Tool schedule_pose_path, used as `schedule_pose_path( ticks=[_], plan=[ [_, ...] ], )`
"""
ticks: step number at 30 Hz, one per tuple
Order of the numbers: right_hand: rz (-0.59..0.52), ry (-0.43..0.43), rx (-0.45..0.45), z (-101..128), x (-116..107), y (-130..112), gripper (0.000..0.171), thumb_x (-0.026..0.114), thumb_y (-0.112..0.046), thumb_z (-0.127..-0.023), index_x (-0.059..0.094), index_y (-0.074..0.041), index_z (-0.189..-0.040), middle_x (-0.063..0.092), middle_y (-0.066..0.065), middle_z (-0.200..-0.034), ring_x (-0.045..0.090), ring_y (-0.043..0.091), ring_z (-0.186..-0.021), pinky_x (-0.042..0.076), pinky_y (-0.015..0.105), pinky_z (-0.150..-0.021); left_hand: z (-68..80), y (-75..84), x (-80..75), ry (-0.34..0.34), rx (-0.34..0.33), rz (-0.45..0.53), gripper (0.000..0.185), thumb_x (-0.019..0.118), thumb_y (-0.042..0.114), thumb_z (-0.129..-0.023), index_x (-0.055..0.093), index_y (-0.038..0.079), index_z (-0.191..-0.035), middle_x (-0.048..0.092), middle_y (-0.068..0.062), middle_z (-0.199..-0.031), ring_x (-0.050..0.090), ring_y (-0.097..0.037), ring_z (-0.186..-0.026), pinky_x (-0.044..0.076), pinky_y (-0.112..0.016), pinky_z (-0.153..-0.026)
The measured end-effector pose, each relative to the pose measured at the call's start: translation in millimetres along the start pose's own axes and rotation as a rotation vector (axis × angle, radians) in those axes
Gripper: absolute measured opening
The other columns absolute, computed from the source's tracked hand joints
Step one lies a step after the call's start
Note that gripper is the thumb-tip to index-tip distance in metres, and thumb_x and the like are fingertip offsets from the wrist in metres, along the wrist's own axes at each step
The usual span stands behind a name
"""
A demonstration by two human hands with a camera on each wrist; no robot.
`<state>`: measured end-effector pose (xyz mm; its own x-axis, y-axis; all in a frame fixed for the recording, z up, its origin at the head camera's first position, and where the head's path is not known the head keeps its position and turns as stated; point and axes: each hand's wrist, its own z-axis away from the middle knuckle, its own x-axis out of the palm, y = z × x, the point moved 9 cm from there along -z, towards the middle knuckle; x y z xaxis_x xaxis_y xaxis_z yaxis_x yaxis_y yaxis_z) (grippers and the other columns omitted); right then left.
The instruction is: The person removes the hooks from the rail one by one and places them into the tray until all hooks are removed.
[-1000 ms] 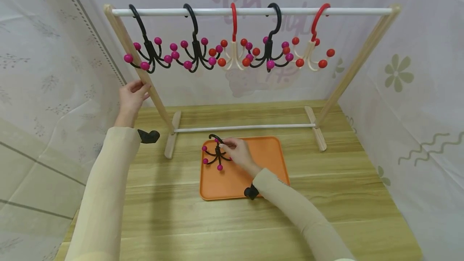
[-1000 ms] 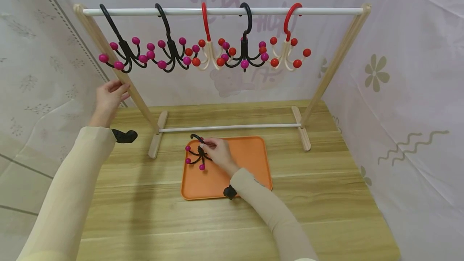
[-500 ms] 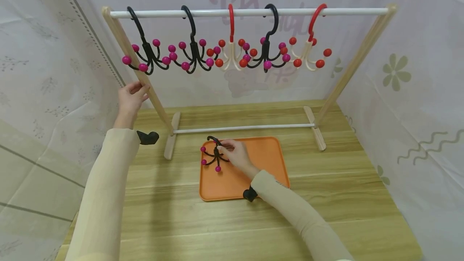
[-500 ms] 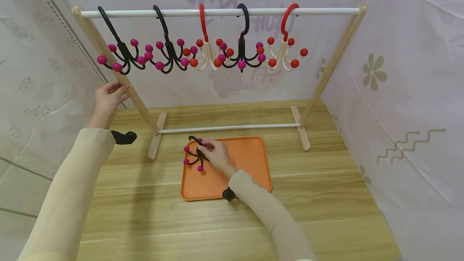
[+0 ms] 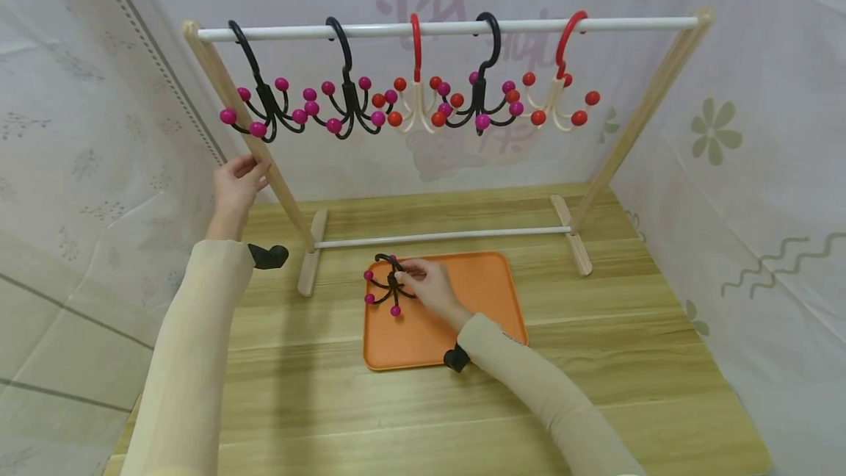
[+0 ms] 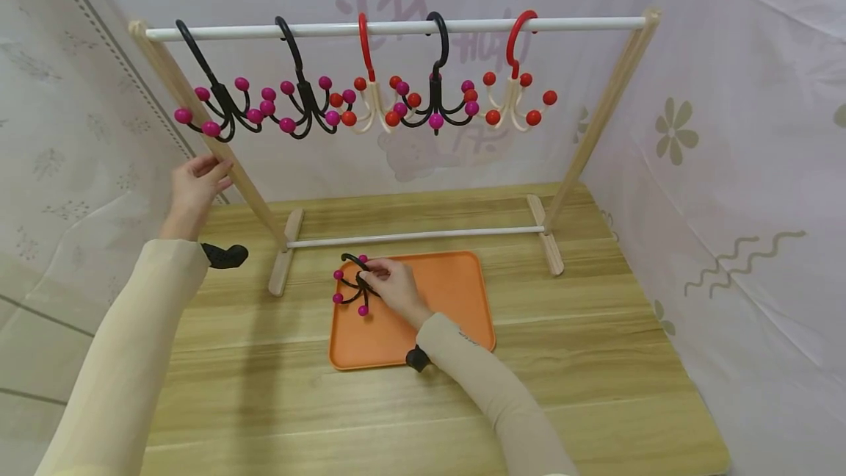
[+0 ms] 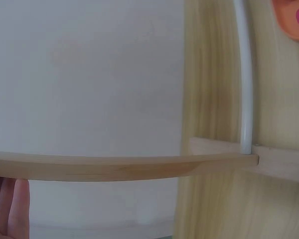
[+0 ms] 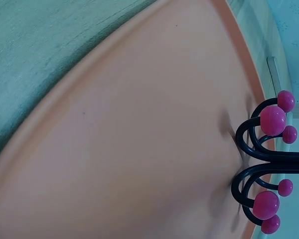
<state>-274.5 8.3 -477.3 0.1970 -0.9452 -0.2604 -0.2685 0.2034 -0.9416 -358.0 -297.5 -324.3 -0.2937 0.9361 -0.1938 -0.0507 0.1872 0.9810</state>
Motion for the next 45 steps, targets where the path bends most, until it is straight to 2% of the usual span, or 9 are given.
schedule_pose_path(
  ticks=[5,10,16,21,26,32,36,42,45],
  plan=[
    [-0.018,-0.011,0.005,0,-6,1,0.024,0.065,-0.021,-0.082,0.065,-0.007,-0.101,0.063,0.001,-0.090,0.060,0.010,-0.078,0.051,0.022,-0.069,-0.2,-1.4,0.5,-0.001,0.003,-0.016,0.048,0.057,0.026,-0.085,0.047,0.000,-0.124,0.051,-0.010,-0.116,0.049,-0.018,-0.104,0.045,-0.019,-0.082],
    [-0.014,0.028,-0.020,-8,-34,-10,0.025,0.065,-0.022,-0.082,0.065,-0.006,-0.101,0.063,0.001,-0.091,0.059,0.012,-0.079,0.051,0.024,-0.071,-1.9,-2.4,0.1,0.001,0.003,0.019,0.047,0.058,0.024,-0.085,0.047,-0.001,-0.124,0.052,-0.010,-0.114,0.049,-0.019,-0.104,0.045,-0.019,-0.081],
    [0.004,0.074,-0.055,-16,-75,-36,0.021,0.065,-0.017,-0.082,0.066,-0.004,-0.098,0.064,0.004,-0.090,0.060,0.015,-0.079,0.051,0.026,-0.069,-2.3,-3.2,-1.1,0.005,0.005,0.029,0.048,0.059,0.024,-0.084,0.048,0.000,-0.124,0.053,-0.008,-0.113,0.050,-0.018,-0.103,0.046,-0.016,-0.078],
    [0.037,0.086,-0.072,-11,-100,-74,0.018,0.062,-0.009,-0.083,0.065,0.002,-0.098,0.063,0.013,-0.091,0.060,0.025,-0.080,0.051,0.030,-0.069,-0.5,-1.6,-2.1,0.003,0.009,0.043,0.047,0.059,0.023,-0.084,0.048,-0.002,-0.123,0.054,-0.008,-0.110,0.050,-0.017,-0.102,0.046,-0.016,-0.077],
    [0.082,0.117,-0.107,-16,-126,-95,0.020,0.063,-0.012,-0.083,0.065,0.001,-0.097,0.064,0.011,-0.090,0.060,0.020,-0.079,0.051,0.029,-0.069,-0.2,-0.5,-2.9,0.001,0.003,0.055,0.047,0.060,0.023,-0.084,0.049,-0.001,-0.123,0.054,-0.007,-0.111,0.050,-0.017,-0.101,0.046,-0.017,-0.078],
    [0.109,0.248,-0.160,-30,-167,-112,0.026,0.066,-0.025,-0.081,0.068,-0.004,-0.095,0.065,0.005,-0.086,0.059,0.012,-0.075,0.050,0.024,-0.066,-1.4,0.6,-2.5,0.001,0.014,0.048,0.046,0.060,0.023,-0.084,0.050,-0.001,-0.122,0.055,-0.005,-0.108,0.051,-0.016,-0.100,0.046,-0.016,-0.077],
    [0.101,0.339,-0.210,-33,-193,-139,0.022,0.067,-0.018,-0.080,0.067,0.000,-0.093,0.065,0.009,-0.083,0.058,0.012,-0.072,0.049,0.022,-0.063,-1.8,-0.7,-1.8,-0.001,0.011,0.054,0.046,0.060,0.023,-0.083,0.050,0.000,-0.122,0.055,-0.005,-0.108,0.051,-0.016,-0.100,0.046,-0.017,-0.078],
    [0.150,0.471,-0.288,-22,-218,-195,0.018,0.065,-0.006,-0.080,0.064,0.009,-0.091,0.064,0.012,-0.079,0.058,0.007,-0.068,0.048,0.018,-0.062,-2.3,-2.6,-1.0,-0.005,0.004,0.078,0.047,0.060,0.023,-0.083,0.049,0.000,-0.123,0.054,-0.007,-0.111,0.050,-0.017,-0.103,0.045,-0.020,-0.082],
    [0.145,0.511,-0.298,-27,-231,-198,0.019,0.066,-0.010,-0.080,0.065,0.007,-0.090,0.064,0.008,-0.079,0.058,0.009,-0.069,0.048,0.019,-0.063,-2.7,-3.6,-0.9,-0.004,0.000,0.080,0.048,0.061,0.024,-0.082,0.049,0.001,-0.123,0.054,-0.007,-0.112,0.049,-0.017,-0.104,0.044,-0.021,-0.084]
  ],
)
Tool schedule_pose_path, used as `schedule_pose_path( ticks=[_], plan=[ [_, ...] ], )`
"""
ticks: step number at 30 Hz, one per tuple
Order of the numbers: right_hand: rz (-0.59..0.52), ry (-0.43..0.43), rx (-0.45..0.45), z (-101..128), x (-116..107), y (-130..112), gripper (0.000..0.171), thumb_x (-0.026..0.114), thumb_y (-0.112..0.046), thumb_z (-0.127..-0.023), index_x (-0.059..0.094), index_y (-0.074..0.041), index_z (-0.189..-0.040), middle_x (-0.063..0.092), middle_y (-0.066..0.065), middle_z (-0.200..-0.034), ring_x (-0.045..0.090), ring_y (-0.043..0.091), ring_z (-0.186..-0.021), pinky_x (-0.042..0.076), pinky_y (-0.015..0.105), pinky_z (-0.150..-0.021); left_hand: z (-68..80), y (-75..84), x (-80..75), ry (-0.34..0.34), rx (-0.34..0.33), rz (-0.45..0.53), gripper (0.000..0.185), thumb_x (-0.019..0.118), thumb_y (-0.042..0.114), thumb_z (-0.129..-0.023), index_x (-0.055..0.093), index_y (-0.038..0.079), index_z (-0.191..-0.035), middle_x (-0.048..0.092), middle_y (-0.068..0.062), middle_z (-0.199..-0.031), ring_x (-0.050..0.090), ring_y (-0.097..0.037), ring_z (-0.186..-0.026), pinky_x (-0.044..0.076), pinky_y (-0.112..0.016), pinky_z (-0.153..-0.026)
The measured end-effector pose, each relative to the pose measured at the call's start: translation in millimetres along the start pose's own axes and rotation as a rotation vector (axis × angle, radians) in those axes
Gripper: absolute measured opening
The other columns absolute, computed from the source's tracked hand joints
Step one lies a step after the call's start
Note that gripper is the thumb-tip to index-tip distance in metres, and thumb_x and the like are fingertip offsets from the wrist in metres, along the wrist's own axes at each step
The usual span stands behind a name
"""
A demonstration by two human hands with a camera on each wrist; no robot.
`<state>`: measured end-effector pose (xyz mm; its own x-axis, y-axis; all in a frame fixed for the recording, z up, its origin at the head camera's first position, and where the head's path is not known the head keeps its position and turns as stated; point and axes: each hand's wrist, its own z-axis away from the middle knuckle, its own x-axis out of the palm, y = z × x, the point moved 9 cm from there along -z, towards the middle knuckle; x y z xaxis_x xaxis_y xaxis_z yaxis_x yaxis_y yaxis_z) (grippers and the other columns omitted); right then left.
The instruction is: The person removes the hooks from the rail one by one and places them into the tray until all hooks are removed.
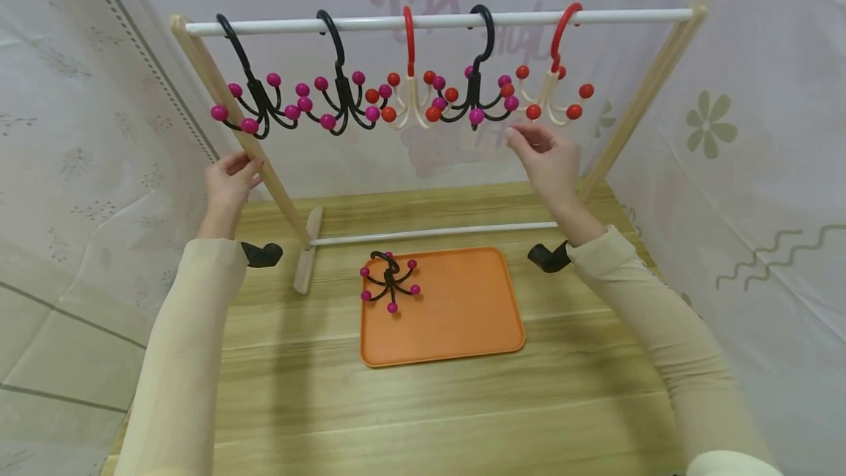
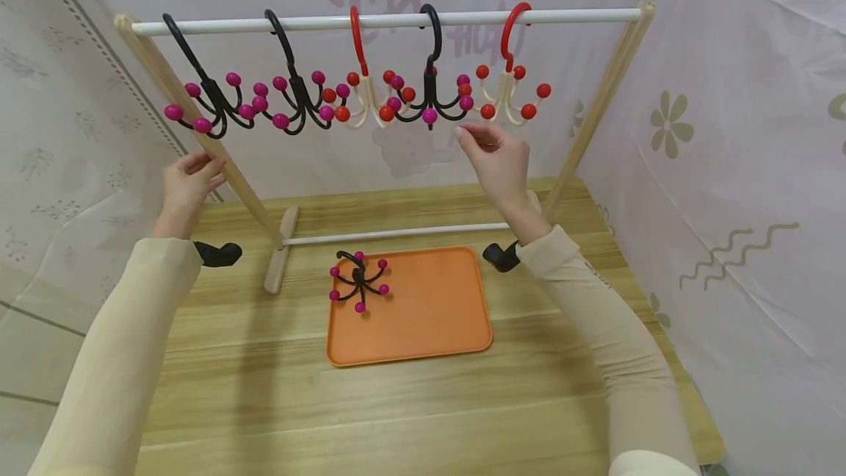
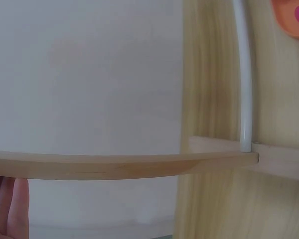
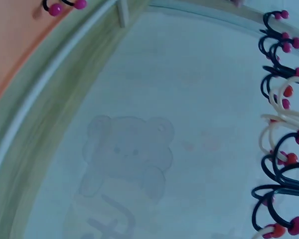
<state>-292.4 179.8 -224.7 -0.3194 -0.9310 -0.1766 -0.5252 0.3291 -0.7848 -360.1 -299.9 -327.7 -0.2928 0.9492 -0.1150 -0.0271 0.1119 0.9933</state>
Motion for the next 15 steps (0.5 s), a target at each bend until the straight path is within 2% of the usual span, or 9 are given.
schedule_pose_path(
  ticks=[4,9,15],
  plan=[
    [-0.013,0.048,0.009,-17,-12,13,0.022,0.069,-0.015,-0.078,0.067,0.002,-0.091,0.065,0.002,-0.078,0.059,0.010,-0.070,0.049,0.020,-0.065,-1.1,-1.0,-0.7,0.003,-0.004,-0.013,0.049,0.061,0.025,-0.082,0.049,0.001,-0.123,0.053,-0.007,-0.113,0.049,-0.018,-0.104,0.044,-0.021,-0.084],
    [0.036,0.098,0.008,-32,-26,3,0.022,0.069,-0.018,-0.078,0.067,0.000,-0.092,0.064,-0.001,-0.078,0.058,0.009,-0.072,0.047,0.018,-0.063,-1.6,-2.0,-1.2,0.005,-0.009,-0.038,0.049,0.060,0.026,-0.082,0.049,0.002,-0.123,0.053,-0.008,-0.115,0.049,-0.017,-0.104,0.045,-0.017,-0.079],
    [0.078,0.155,0.058,-49,-43,-3,0.024,0.068,-0.025,-0.079,0.068,-0.007,-0.095,0.064,0.001,-0.086,0.057,0.013,-0.077,0.047,0.019,-0.068,-1.3,-0.6,-0.6,0.002,-0.005,-0.004,0.048,0.061,0.024,-0.082,0.049,0.000,-0.123,0.054,-0.007,-0.112,0.049,-0.018,-0.103,0.045,-0.019,-0.081]
  ],
)
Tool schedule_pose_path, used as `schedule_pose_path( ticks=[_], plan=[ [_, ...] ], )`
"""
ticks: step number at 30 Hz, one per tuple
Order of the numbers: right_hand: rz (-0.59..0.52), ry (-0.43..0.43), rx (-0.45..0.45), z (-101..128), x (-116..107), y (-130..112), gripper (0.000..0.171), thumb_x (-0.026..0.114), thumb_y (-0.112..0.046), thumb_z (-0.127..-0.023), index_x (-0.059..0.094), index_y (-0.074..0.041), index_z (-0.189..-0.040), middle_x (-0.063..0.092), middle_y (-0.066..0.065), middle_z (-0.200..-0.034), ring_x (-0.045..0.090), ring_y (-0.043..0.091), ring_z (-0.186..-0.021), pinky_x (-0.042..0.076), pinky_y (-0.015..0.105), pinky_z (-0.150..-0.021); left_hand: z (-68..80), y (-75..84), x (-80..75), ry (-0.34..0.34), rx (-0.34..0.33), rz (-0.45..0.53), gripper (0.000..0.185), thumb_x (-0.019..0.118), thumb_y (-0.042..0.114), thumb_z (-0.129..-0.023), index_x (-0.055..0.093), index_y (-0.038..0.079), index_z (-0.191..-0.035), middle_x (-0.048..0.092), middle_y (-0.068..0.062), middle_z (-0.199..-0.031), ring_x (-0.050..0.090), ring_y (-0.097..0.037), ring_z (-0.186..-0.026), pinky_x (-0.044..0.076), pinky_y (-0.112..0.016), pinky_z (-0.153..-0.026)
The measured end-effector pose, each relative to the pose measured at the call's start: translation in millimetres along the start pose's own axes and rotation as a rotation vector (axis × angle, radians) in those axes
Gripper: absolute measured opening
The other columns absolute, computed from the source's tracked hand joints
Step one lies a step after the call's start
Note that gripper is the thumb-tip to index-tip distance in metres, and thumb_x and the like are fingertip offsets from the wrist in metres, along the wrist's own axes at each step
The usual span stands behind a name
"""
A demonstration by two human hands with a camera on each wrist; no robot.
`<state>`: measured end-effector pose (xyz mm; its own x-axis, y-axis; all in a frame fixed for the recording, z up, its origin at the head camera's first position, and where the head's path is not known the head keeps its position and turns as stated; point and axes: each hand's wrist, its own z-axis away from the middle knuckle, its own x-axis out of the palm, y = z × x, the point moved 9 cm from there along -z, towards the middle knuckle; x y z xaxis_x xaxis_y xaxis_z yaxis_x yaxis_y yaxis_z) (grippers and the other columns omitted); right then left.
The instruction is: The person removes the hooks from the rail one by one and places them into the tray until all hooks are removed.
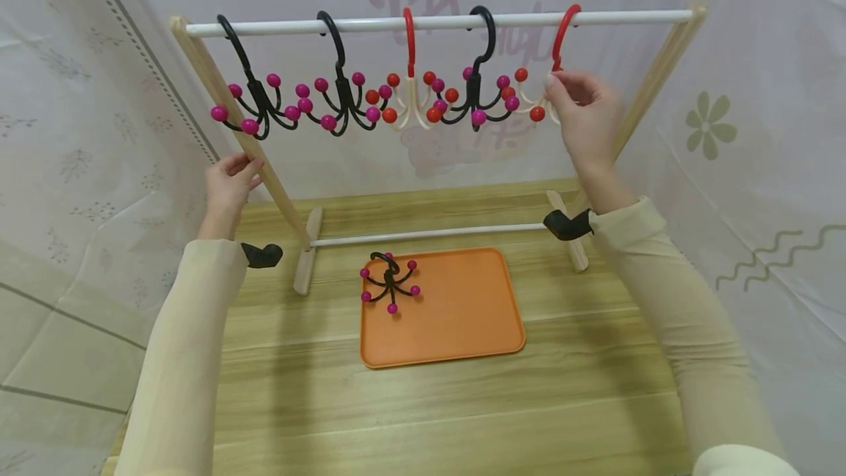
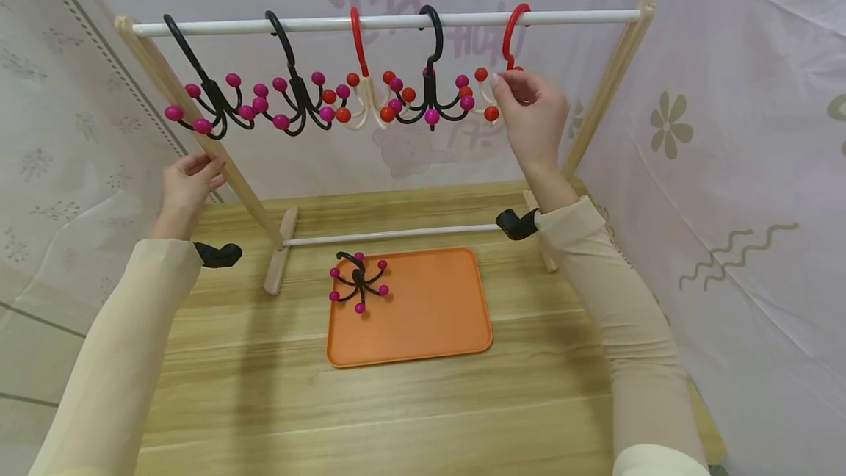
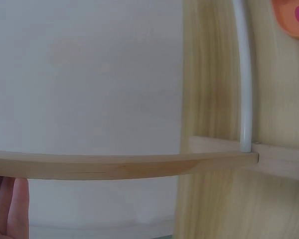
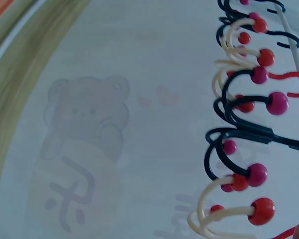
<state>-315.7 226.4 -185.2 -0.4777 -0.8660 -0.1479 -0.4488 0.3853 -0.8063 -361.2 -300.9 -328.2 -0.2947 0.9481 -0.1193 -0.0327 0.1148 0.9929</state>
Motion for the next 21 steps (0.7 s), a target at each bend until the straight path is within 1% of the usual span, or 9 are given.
schedule_pose_path(
  ticks=[3,7,8,11,15,21],
  plan=[
    [-0.004,0.029,0.065,-10,-7,1,0.027,0.067,-0.029,-0.079,0.067,-0.009,-0.096,0.064,0.002,-0.088,0.056,0.015,-0.080,0.047,0.019,-0.071,0.5,0.7,0.4,-0.002,0.001,0.003,0.048,0.061,0.024,-0.082,0.049,0.000,-0.122,0.054,-0.007,-0.111,0.050,-0.017,-0.103,0.044,-0.020,-0.082],
    [0.013,0.055,0.168,-21,-12,8,0.031,0.067,-0.035,-0.077,0.067,-0.014,-0.100,0.063,0.001,-0.093,0.055,0.014,-0.086,0.045,0.019,-0.075,0.7,0.5,0.3,0.000,-0.002,-0.003,0.048,0.061,0.024,-0.082,0.050,0.000,-0.122,0.054,-0.007,-0.112,0.050,-0.017,-0.103,0.044,-0.020,-0.082],
    [0.022,0.058,0.185,-23,-12,10,0.031,0.067,-0.036,-0.077,0.067,-0.014,-0.100,0.063,0.001,-0.094,0.054,0.013,-0.088,0.045,0.019,-0.077,0.6,0.3,0.2,0.001,-0.003,-0.004,0.048,0.061,0.024,-0.082,0.050,0.000,-0.122,0.054,-0.007,-0.112,0.050,-0.017,-0.103,0.045,-0.019,-0.082],
    [0.045,0.064,0.235,-27,-12,15,0.032,0.067,-0.036,-0.076,0.067,-0.016,-0.101,0.062,0.000,-0.096,0.053,0.011,-0.089,0.044,0.019,-0.078,0.0,-0.6,0.3,0.000,-0.006,0.007,0.048,0.061,0.024,-0.082,0.050,0.000,-0.122,0.054,-0.007,-0.111,0.050,-0.017,-0.103,0.045,-0.018,-0.080],
    [0.019,0.067,0.246,-33,-9,15,0.034,0.069,-0.035,-0.075,0.067,-0.014,-0.101,0.062,0.000,-0.096,0.054,0.012,-0.090,0.044,0.019,-0.080,-0.4,-2.0,0.8,-0.004,-0.007,0.020,0.048,0.061,0.023,-0.082,0.049,0.000,-0.122,0.054,-0.007,-0.111,0.050,-0.017,-0.102,0.045,-0.017,-0.079],
    [0.011,0.062,0.190,-43,-4,3,0.033,0.070,-0.032,-0.074,0.067,-0.009,-0.099,0.064,0.002,-0.093,0.056,0.012,-0.085,0.045,0.018,-0.078,0.3,-0.7,1.3,-0.009,-0.002,0.038,0.049,0.062,0.023,-0.081,0.049,-0.001,-0.122,0.054,-0.007,-0.111,0.049,-0.018,-0.103,0.045,-0.018,-0.080]
  ],
)
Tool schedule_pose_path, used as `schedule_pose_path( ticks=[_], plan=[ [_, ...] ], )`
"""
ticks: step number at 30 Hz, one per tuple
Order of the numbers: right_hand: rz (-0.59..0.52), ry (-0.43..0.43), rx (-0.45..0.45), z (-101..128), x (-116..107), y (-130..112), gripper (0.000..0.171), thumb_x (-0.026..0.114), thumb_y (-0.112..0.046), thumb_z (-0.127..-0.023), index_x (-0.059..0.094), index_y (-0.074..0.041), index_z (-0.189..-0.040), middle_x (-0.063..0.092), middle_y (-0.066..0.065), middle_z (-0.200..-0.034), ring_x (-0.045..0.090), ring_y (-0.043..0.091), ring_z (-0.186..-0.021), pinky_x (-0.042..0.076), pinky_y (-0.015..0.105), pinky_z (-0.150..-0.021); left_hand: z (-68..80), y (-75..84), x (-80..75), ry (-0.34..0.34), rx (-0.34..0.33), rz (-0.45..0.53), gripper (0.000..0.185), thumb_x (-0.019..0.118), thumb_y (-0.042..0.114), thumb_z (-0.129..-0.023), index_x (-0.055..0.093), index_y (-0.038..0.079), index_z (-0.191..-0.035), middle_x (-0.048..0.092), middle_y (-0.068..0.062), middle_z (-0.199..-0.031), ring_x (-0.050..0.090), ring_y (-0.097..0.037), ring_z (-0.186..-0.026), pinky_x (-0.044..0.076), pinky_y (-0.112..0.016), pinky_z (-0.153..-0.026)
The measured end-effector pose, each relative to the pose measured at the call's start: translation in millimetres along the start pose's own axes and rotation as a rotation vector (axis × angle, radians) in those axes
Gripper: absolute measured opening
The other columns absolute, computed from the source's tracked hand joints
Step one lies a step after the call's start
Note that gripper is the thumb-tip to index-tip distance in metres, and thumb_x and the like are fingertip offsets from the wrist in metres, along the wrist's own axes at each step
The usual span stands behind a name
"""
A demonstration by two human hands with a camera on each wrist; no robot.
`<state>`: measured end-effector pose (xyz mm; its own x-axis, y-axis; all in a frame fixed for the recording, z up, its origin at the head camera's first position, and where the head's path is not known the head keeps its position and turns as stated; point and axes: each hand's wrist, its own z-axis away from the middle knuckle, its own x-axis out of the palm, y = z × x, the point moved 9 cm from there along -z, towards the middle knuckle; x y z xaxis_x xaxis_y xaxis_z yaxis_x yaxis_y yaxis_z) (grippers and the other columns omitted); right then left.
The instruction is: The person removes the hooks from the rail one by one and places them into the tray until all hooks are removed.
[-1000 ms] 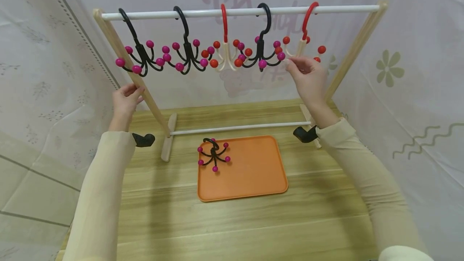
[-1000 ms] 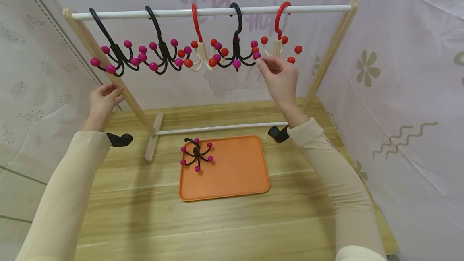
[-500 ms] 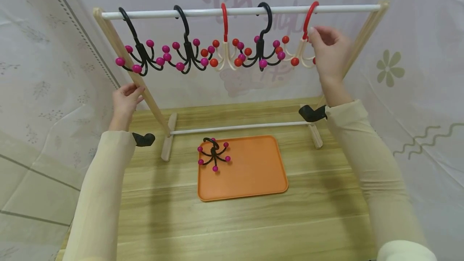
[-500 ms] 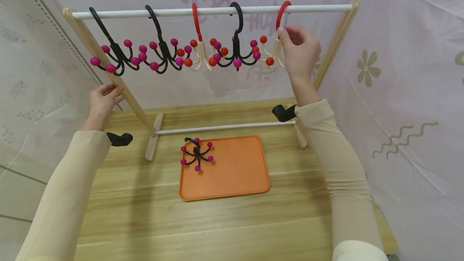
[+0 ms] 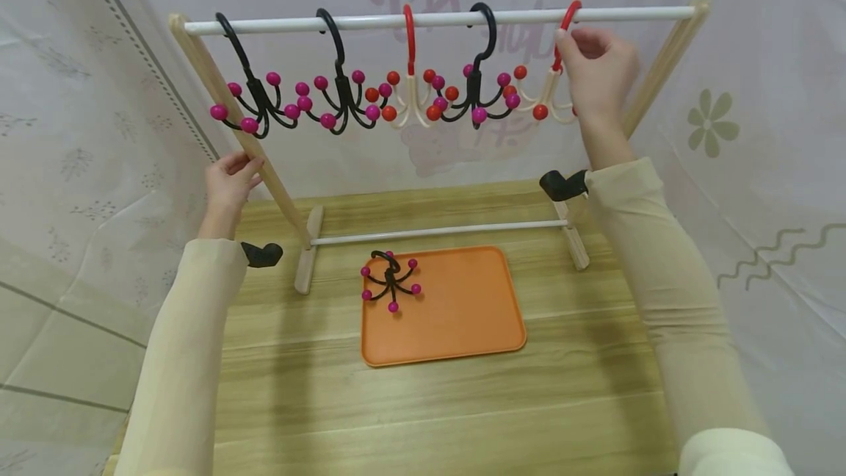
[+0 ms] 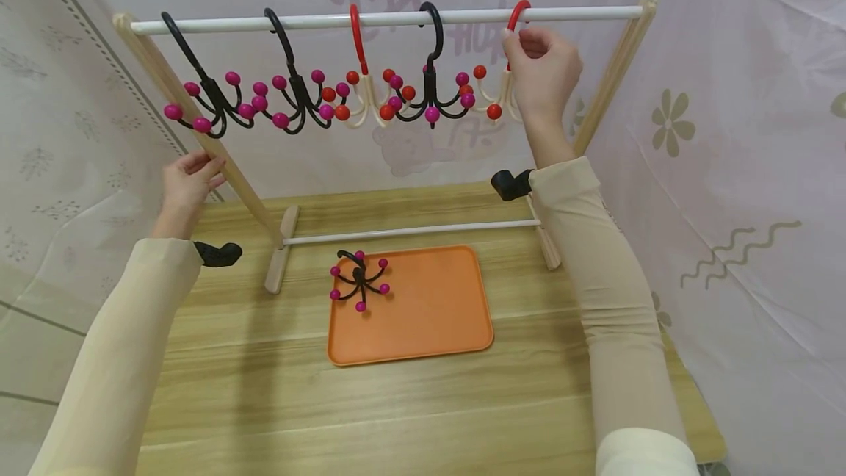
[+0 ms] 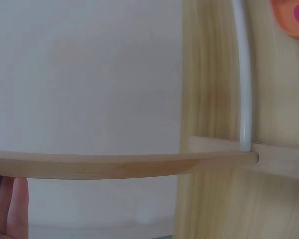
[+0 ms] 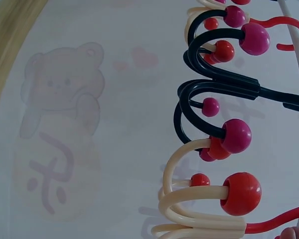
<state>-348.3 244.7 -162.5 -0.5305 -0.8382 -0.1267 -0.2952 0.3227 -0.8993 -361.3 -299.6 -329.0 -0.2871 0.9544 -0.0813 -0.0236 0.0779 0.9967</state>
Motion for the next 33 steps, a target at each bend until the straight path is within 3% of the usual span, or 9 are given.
schedule_pose_path(
  ticks=[16,24,28,33],
  plan=[
    [0.061,0.015,-0.041,-9,5,-9,0.026,0.071,-0.027,-0.075,0.069,-0.007,-0.093,0.064,0.001,-0.083,0.057,0.009,-0.072,0.047,0.015,-0.064,0.4,1.9,3.0,-0.004,-0.008,0.017,0.048,0.063,0.021,-0.081,0.050,-0.001,-0.122,0.055,-0.006,-0.108,0.050,-0.018,-0.102,0.046,-0.018,-0.078],
    [0.105,0.033,-0.044,-10,-5,-9,0.018,0.064,-0.017,-0.081,0.068,-0.006,-0.093,0.062,-0.002,-0.078,0.055,0.007,-0.071,0.046,0.015,-0.066,0.9,3.9,3.4,-0.006,0.000,0.056,0.047,0.064,0.019,-0.080,0.051,-0.003,-0.120,0.058,-0.004,-0.102,0.051,-0.017,-0.101,0.046,-0.018,-0.077],
    [0.171,0.027,-0.026,-10,-11,-7,0.020,0.061,-0.019,-0.082,0.068,-0.008,-0.097,0.062,-0.004,-0.080,0.054,0.005,-0.072,0.044,0.015,-0.067,0.0,4.7,2.2,-0.006,0.005,0.060,0.047,0.064,0.018,-0.080,0.051,-0.004,-0.119,0.059,-0.002,-0.098,0.052,-0.017,-0.100,0.046,-0.019,-0.077],
    [0.318,0.022,-0.019,-10,-15,-8,0.024,0.058,-0.028,-0.084,0.068,-0.014,-0.101,0.063,-0.004,-0.086,0.052,0.004,-0.073,0.043,0.015,-0.066,0.6,0.7,-0.4,-0.003,-0.020,0.042,0.048,0.064,0.020,-0.080,0.050,-0.002,-0.121,0.057,-0.004,-0.105,0.051,-0.017,-0.101,0.046,-0.018,-0.078]
  ],
)
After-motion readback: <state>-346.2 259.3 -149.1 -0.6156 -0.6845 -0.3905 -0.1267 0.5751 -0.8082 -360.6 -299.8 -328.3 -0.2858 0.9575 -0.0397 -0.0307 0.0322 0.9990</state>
